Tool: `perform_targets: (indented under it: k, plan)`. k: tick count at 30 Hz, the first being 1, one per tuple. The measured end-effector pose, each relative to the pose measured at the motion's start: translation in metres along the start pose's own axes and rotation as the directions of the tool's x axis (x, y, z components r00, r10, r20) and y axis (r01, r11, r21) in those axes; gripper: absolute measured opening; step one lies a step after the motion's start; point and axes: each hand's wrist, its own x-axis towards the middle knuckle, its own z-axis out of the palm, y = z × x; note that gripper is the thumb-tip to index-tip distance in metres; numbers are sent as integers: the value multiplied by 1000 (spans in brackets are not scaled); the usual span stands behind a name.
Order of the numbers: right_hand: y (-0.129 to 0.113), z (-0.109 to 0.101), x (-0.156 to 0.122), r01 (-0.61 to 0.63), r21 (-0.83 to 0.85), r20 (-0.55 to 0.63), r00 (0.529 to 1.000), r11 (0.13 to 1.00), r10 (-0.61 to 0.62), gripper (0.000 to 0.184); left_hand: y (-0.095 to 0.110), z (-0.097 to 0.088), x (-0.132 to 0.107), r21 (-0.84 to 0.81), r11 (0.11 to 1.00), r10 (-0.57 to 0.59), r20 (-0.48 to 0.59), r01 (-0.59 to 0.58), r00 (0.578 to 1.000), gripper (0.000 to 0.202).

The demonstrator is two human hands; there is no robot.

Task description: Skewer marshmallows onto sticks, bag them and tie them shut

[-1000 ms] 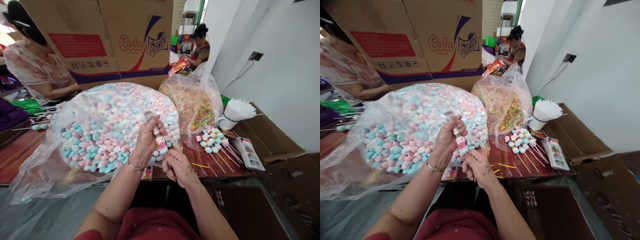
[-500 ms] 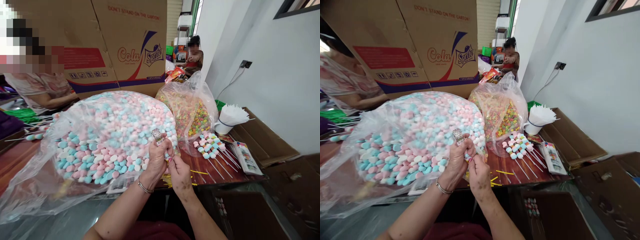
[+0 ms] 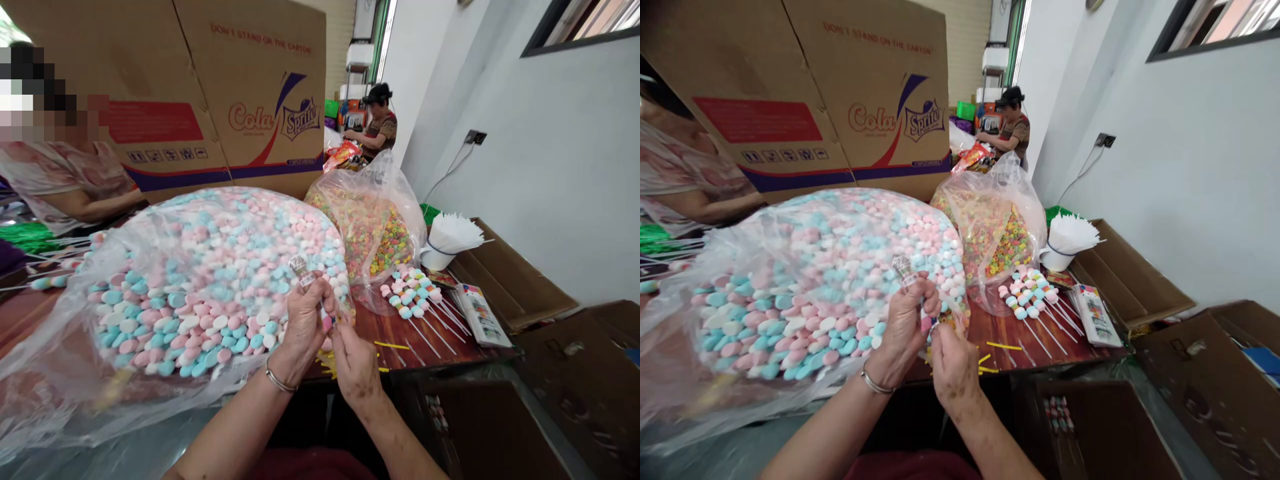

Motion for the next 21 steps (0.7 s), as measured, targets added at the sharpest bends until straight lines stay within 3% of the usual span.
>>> perform_targets:
  k: [5,11,15,21]
  plan:
    - [2,-12,12,-125,157,54,992,980,118,38,-14,-1,-12,-6,998,-60,27,61,998,41]
    - [16,-35,14,-222,268,136,972,937,192,35,11,-16,8,-3,991,-133,43,133,990,57]
    - [13,-41,17,-181,200,168,975,963,149,34,18,-14,15,-26,994,-105,-26,104,994,47]
    - [6,-36,22,-101,130,121,989,986,86,36,-4,6,-4,-2,986,-164,-33,164,986,33]
